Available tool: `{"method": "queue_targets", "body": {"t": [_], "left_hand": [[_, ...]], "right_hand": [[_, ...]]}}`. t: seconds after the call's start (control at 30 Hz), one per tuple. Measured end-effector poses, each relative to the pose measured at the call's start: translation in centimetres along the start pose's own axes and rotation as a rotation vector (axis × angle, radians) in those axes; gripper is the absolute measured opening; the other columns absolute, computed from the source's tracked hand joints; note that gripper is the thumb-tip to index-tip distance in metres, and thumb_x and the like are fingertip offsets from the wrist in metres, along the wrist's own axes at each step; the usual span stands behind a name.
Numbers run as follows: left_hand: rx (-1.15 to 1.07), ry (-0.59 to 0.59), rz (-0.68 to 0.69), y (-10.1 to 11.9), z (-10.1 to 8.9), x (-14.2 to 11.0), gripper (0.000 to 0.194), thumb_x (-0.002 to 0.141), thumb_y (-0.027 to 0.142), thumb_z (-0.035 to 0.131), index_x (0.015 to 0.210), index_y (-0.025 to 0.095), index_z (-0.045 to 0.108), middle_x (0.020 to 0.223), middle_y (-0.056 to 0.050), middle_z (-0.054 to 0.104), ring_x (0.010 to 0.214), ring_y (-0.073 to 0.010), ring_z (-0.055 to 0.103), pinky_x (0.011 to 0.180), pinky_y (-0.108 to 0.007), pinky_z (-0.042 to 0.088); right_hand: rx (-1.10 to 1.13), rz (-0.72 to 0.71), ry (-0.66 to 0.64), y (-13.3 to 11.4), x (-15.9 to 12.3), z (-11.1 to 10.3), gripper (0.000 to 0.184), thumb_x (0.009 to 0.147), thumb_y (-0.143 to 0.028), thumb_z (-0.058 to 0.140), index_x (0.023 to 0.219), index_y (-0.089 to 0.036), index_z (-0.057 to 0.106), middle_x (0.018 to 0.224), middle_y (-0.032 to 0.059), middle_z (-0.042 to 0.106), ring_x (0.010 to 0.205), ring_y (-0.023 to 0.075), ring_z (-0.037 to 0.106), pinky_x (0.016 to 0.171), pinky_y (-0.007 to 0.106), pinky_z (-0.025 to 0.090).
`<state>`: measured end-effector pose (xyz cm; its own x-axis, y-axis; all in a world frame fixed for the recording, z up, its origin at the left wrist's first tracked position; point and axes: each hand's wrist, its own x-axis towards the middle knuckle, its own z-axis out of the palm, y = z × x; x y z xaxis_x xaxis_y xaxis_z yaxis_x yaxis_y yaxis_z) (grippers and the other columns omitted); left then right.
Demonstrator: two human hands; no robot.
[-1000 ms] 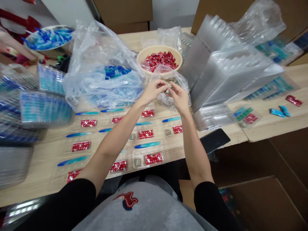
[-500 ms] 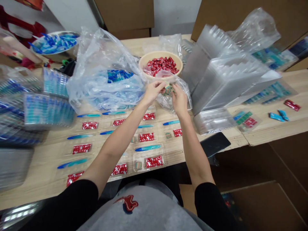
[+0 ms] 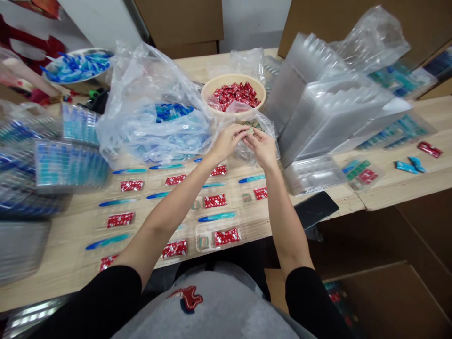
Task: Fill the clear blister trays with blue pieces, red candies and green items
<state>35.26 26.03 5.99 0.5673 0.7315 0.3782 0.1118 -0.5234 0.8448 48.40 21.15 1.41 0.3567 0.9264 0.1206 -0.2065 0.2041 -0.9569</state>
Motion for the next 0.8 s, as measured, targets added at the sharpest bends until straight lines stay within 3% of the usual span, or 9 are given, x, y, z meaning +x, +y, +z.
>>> {"method": "queue_targets", "body": {"t": [0.17,0.37,0.6,0.8], "left_hand": [[-0.080,0.053,-0.008,0.1,0.3,-0.8,0.020,0.081,0.009,0.062,0.091,0.023,0.073,0.109,-0.004,0.070,0.109,-0.0181,0.061,0.103,-0.031,0.042],[-0.063,0.135,0.041,-0.3,1.0,-1.0,0.021,0.084,0.012,0.060,0.098,0.024,0.071,0.110,-0.004,0.069,0.108,-0.0181,0.061,0.102,-0.032,0.042],[-0.074,0.228,0.004,0.0,2.3,-1.1,0.015,0.084,0.012,0.061,0.095,0.021,0.066,0.101,-0.004,0.068,0.099,-0.0147,0.061,0.095,-0.027,0.043],[-0.122,0.271,0.030,-0.4,3.0,-1.2,0.011,0.086,0.014,0.059,0.094,0.020,0.062,0.099,-0.003,0.067,0.095,-0.0128,0.062,0.090,-0.025,0.045]], "right_hand": [[-0.012,-0.041,-0.036,0.5,0.1,0.0,0.060,0.067,-0.052,0.078,0.115,-0.021,0.063,0.109,0.0038,0.069,0.110,0.0203,0.063,0.103,0.041,0.048],[-0.018,-0.092,-0.036,0.8,0.4,0.2,0.051,0.076,-0.048,0.072,0.119,-0.023,0.062,0.110,0.0028,0.068,0.109,0.0187,0.063,0.104,0.040,0.048],[-0.128,-0.124,0.011,0.9,0.5,0.5,0.050,0.086,-0.046,0.060,0.131,-0.025,0.054,0.133,0.0055,0.057,0.117,0.0199,0.059,0.104,0.041,0.047],[-0.170,-0.160,0.023,1.0,0.6,0.3,0.048,0.084,-0.050,0.061,0.124,-0.022,0.061,0.128,0.0074,0.060,0.118,0.0232,0.058,0.103,0.043,0.048]]}}
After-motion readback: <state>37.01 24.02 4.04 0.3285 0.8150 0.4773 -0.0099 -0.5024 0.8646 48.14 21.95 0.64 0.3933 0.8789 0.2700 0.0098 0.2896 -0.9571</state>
